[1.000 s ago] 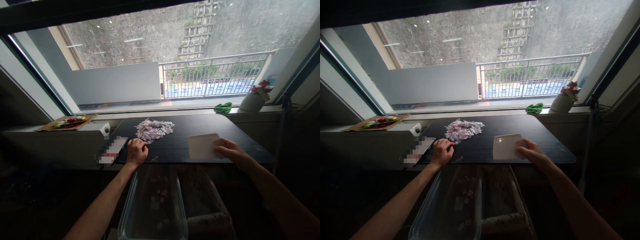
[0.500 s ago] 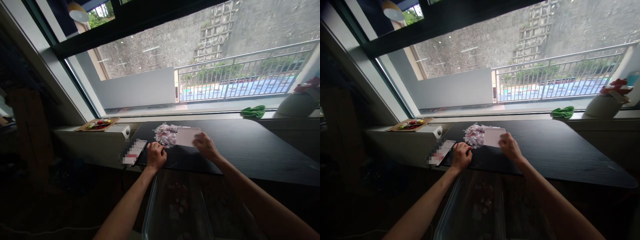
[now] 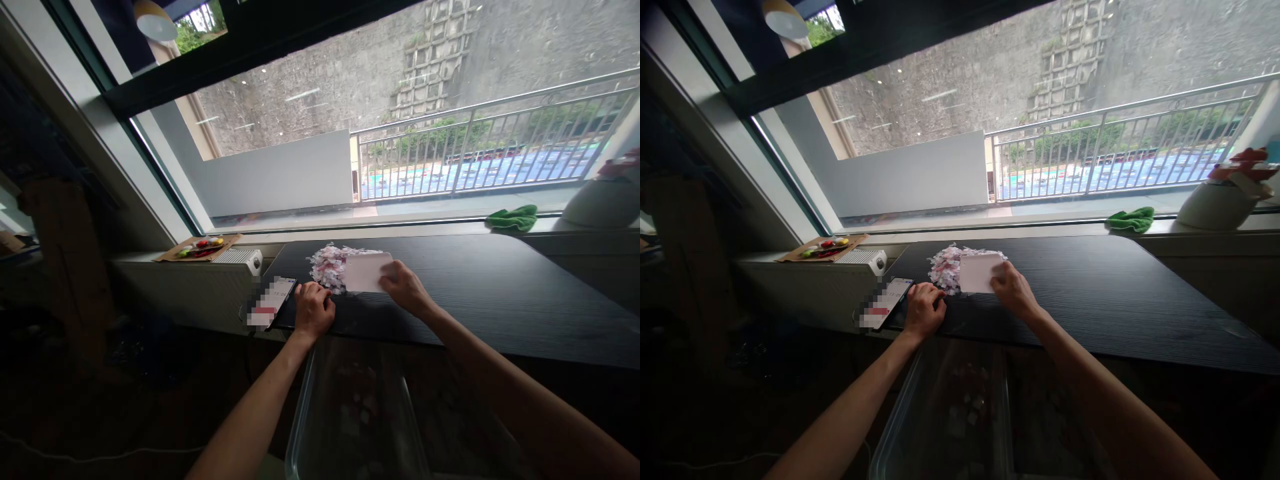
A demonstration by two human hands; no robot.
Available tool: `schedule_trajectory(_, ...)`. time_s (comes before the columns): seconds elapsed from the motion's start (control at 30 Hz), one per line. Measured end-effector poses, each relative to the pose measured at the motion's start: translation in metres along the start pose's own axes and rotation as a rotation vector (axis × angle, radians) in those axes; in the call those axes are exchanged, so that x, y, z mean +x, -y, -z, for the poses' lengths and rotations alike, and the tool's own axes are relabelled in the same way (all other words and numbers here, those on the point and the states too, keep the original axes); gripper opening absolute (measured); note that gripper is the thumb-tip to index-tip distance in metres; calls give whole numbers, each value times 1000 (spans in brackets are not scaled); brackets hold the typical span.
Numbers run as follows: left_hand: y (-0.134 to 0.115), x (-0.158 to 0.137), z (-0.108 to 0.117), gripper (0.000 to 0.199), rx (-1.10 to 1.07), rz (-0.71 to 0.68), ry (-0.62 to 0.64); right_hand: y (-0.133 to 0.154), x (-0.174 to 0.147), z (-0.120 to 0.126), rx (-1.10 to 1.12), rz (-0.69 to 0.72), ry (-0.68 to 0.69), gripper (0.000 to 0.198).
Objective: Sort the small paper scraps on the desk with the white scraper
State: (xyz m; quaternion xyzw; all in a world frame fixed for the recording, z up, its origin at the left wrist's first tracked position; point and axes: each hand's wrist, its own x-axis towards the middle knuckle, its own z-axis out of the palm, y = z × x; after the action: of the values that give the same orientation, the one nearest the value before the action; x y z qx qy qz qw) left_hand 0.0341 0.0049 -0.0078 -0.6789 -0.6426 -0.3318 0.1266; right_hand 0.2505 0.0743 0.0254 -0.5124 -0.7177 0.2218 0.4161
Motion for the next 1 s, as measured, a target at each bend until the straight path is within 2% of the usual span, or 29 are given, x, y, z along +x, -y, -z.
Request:
schedule_trajectory(0.13,-1,0,0,17,-10,1,7,0,-2,13,-39,-32,-26,16)
schedule_trajectory(0.3,0,0,0,18,3,14,11,16,2,-11,32,45,31,20)
schedule_trajectory(0.4,0,0,1,18,8,14,18,19,-1,-12,-13,72,31,17)
schedule_trajectory(0.63,-1,1,2,15,7,4,24,-6,-15,31,-35,-55,-51,17)
schedule_trajectory(0.83,1,0,1,16,16,-9,15,-15,-27,24,200,-109,8,20)
schedule_trajectory(1.0,2,0,0,16,28,-25,10,-14,-36,26,271,-208,-111,18)
